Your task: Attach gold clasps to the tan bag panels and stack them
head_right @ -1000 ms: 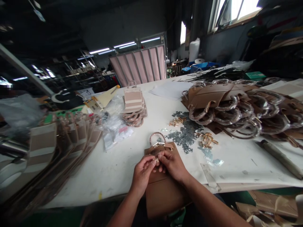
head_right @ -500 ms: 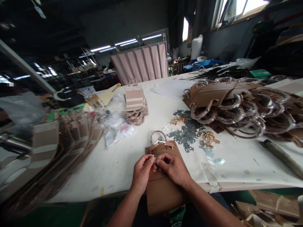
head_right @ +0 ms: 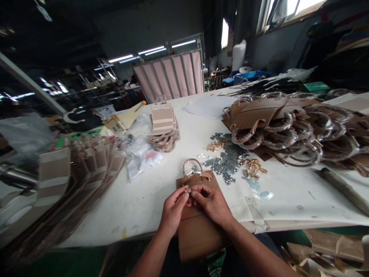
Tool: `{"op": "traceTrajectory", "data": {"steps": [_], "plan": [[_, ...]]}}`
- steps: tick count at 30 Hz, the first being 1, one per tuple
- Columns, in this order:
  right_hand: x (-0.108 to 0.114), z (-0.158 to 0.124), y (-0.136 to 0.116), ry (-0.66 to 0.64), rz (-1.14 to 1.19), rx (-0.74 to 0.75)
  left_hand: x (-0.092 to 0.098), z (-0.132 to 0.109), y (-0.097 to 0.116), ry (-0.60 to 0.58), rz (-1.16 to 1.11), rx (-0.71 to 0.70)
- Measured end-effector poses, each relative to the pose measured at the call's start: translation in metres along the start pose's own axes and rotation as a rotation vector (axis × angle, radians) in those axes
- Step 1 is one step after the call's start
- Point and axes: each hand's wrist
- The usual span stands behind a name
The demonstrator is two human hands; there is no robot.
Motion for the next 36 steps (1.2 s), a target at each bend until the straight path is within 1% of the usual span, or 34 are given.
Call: {"op": "traceTrajectory", "data": {"steps": [2, 3, 6, 11, 14, 17, 20, 22, 25, 28, 32, 36], "plan": [[-0.002, 0.001, 0.002, 0.054, 0.039, -0.018, 0.001, 0.000, 0.001, -0.014, 0.010, 0.003], [-0.003, 0.001, 0.003, 0.057, 0.035, -0.020, 0.001, 0.000, 0.001, -0.026, 0.020, -0.002], [-0.005, 0.000, 0.003, 0.044, -0.025, 0.006, 0.002, -0.001, 0.002, -0.054, 0.059, -0.027], [-0.004, -0.002, 0.002, 0.109, -0.135, 0.038, 0.000, -0.001, 0.002, -0.060, 0.098, -0.028], [-0.003, -0.002, 0.000, 0.096, -0.180, 0.054, -0.001, -0.001, 0.000, -0.050, 0.116, -0.042], [-0.003, -0.002, -0.001, 0.074, -0.201, 0.071, -0.001, -0.001, -0.004, -0.035, 0.137, -0.092], [-0.003, -0.002, 0.000, 0.089, -0.195, 0.086, -0.001, 0.000, -0.006, -0.051, 0.158, -0.137], [-0.003, -0.003, 0.002, 0.091, -0.176, 0.089, -0.001, 0.000, -0.006, -0.065, 0.170, -0.143], [-0.004, -0.004, 0.003, 0.094, -0.158, 0.101, -0.001, -0.002, -0.005, -0.079, 0.176, -0.146], [-0.005, -0.006, 0.001, 0.110, -0.202, 0.140, -0.002, -0.002, -0.003, -0.086, 0.173, -0.143], [-0.006, -0.009, -0.002, 0.128, -0.255, 0.198, -0.003, -0.002, -0.001, -0.081, 0.158, -0.098], [-0.007, -0.011, -0.006, 0.132, -0.294, 0.220, -0.003, -0.001, -0.001, -0.075, 0.129, -0.049]]}}
Point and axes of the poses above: each hand's wrist, its own z-axis towards the middle knuckle, its own x-axis out of the back of the hand, y = z × x, and after that the axes turned 7 degrees about -z, right-handed
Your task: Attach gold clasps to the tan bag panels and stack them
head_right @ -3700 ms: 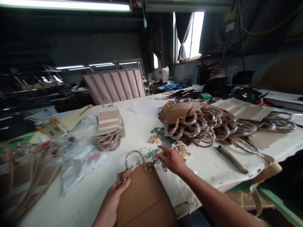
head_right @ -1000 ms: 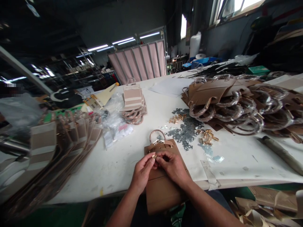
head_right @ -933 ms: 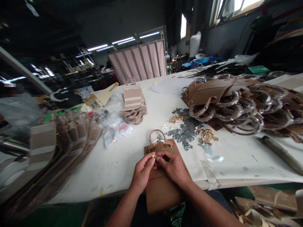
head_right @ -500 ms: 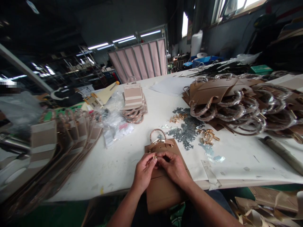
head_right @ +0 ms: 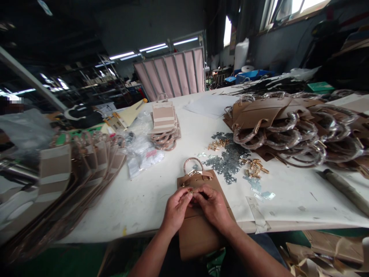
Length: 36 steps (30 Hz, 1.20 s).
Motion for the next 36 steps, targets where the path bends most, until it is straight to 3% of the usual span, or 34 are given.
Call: {"op": "traceTrajectory", "data": {"steps": [8, 11, 17, 22, 25, 30, 36], "plan": [[0.004, 0.003, 0.003, -0.104, 0.199, -0.215, 0.003, -0.001, 0.000, 0.053, -0.049, 0.000], [0.004, 0.006, 0.010, -0.109, 0.188, -0.232, 0.004, -0.002, 0.002, 0.021, -0.023, -0.012], [0.006, 0.012, 0.010, -0.173, -0.021, -0.074, 0.005, -0.002, 0.004, 0.005, 0.041, -0.028], [0.025, 0.022, -0.001, -0.310, -0.289, 0.211, 0.005, 0.002, 0.005, -0.008, 0.064, -0.002], [0.033, 0.025, -0.007, -0.368, -0.429, 0.280, 0.005, 0.004, 0.005, -0.026, 0.065, 0.015], [0.027, 0.019, -0.004, -0.300, -0.595, 0.327, 0.007, 0.005, 0.004, -0.025, 0.032, 0.046], [0.012, 0.011, 0.005, -0.163, -0.605, 0.284, 0.007, 0.005, 0.000, 0.026, -0.018, 0.041]]}}
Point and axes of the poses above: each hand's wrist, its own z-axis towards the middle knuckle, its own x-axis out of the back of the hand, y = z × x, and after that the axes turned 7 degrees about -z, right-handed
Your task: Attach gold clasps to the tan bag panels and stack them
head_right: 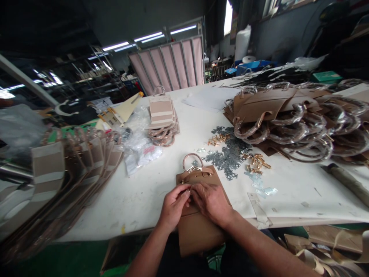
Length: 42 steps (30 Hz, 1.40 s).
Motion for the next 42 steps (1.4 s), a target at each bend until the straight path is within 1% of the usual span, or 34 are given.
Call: {"op": "traceTrajectory", "data": {"steps": [5, 8, 10, 16, 18, 20, 22, 26, 28, 30, 32, 33, 34, 35, 37, 40, 42], "plan": [[-0.005, 0.002, -0.007, 0.059, 0.170, -0.155, -0.006, -0.004, 0.001, 0.065, -0.013, -0.059], [-0.003, 0.005, -0.010, 0.054, 0.284, -0.225, -0.009, -0.006, 0.004, 0.086, 0.001, -0.115], [-0.002, 0.007, -0.009, 0.035, 0.352, -0.262, -0.009, -0.006, 0.005, 0.092, -0.002, -0.129], [0.001, 0.007, 0.002, 0.009, 0.652, -0.375, -0.006, -0.003, 0.000, 0.127, -0.114, -0.037], [0.001, 0.008, 0.003, -0.010, 0.673, -0.338, -0.004, -0.003, -0.003, 0.135, -0.146, -0.019], [0.002, 0.009, 0.001, -0.023, 0.642, -0.260, -0.003, -0.003, -0.004, 0.125, -0.168, -0.018], [0.003, 0.010, -0.001, -0.020, 0.602, -0.214, -0.003, -0.003, -0.005, 0.116, -0.175, -0.023], [0.004, 0.011, -0.004, 0.002, 0.592, -0.188, -0.005, -0.005, -0.002, 0.106, -0.136, -0.018], [0.005, 0.010, -0.002, 0.036, 0.634, -0.233, -0.007, -0.006, 0.000, 0.118, -0.088, -0.031], [0.005, 0.008, 0.001, 0.086, 0.696, -0.328, -0.006, -0.006, 0.001, 0.189, 0.025, -0.111], [0.006, 0.008, 0.004, 0.146, 0.752, -0.418, -0.003, -0.004, 0.002, 0.305, 0.209, -0.226], [0.006, 0.008, 0.005, 0.170, 0.774, -0.446, 0.000, -0.002, 0.001, 0.362, 0.298, -0.264], [0.006, 0.008, 0.006, 0.188, 0.790, -0.465, 0.002, 0.000, 0.001, 0.409, 0.365, -0.269], [0.007, 0.008, 0.007, 0.199, 0.804, -0.475, 0.005, 0.002, 0.002, 0.439, 0.399, -0.243], [0.007, 0.009, 0.008, 0.198, 0.824, -0.483, 0.008, 0.008, 0.006, 0.442, 0.353, -0.139], [0.008, 0.009, 0.008, 0.184, 0.865, -0.489, 0.007, 0.016, 0.019, 0.403, 0.088, 0.046], [0.008, 0.009, 0.009, 0.184, 0.912, -0.494, 0.004, 0.019, 0.031, 0.407, -0.106, 0.135]]}}
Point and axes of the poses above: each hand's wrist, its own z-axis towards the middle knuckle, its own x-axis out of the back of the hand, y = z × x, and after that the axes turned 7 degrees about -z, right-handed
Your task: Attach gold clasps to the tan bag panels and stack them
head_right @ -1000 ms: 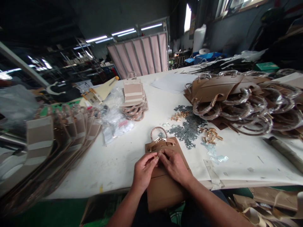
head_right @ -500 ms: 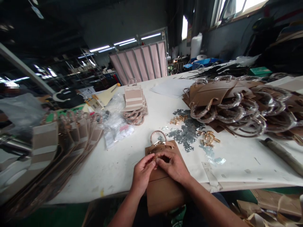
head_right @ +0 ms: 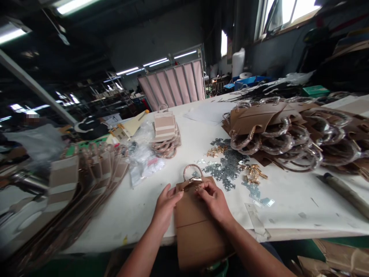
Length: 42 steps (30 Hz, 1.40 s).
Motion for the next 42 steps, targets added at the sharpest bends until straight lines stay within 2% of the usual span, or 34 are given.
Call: {"op": "traceTrajectory", "data": {"steps": [2, 5, 6, 10, 16, 21, 25, 34, 37, 42], "plan": [[0.000, 0.000, 0.000, -0.003, 0.043, -0.007, -0.005, -0.002, 0.009, -0.076, -0.114, 0.065], [0.000, -0.001, 0.000, -0.005, 0.050, 0.003, -0.012, -0.003, 0.014, -0.329, -0.197, 0.153], [0.001, -0.001, 0.000, -0.003, 0.037, 0.013, -0.014, -0.002, 0.014, -0.379, -0.214, 0.185], [0.011, 0.004, -0.006, 0.017, -0.088, 0.080, -0.018, 0.006, 0.007, -0.358, -0.235, 0.238], [0.043, 0.024, -0.030, 0.123, -0.555, 0.272, -0.020, 0.022, 0.005, -0.413, -0.244, 0.294], [0.053, 0.037, -0.036, -0.070, -0.815, 0.349, -0.031, 0.029, 0.003, -0.374, -0.207, 0.244], [0.053, 0.044, -0.038, -0.162, -1.043, 0.381, -0.038, 0.028, 0.000, -0.361, -0.204, 0.187], [0.056, 0.049, -0.055, -0.275, -1.140, 0.414, -0.032, 0.030, -0.001, -0.471, -0.316, 0.195], [0.055, 0.047, -0.064, -0.275, -1.183, 0.441, -0.034, 0.034, 0.001, -0.499, -0.340, 0.245], [0.054, 0.047, -0.077, -0.240, -1.255, 0.463, -0.035, 0.036, -0.001, -0.600, -0.469, 0.239]]}}
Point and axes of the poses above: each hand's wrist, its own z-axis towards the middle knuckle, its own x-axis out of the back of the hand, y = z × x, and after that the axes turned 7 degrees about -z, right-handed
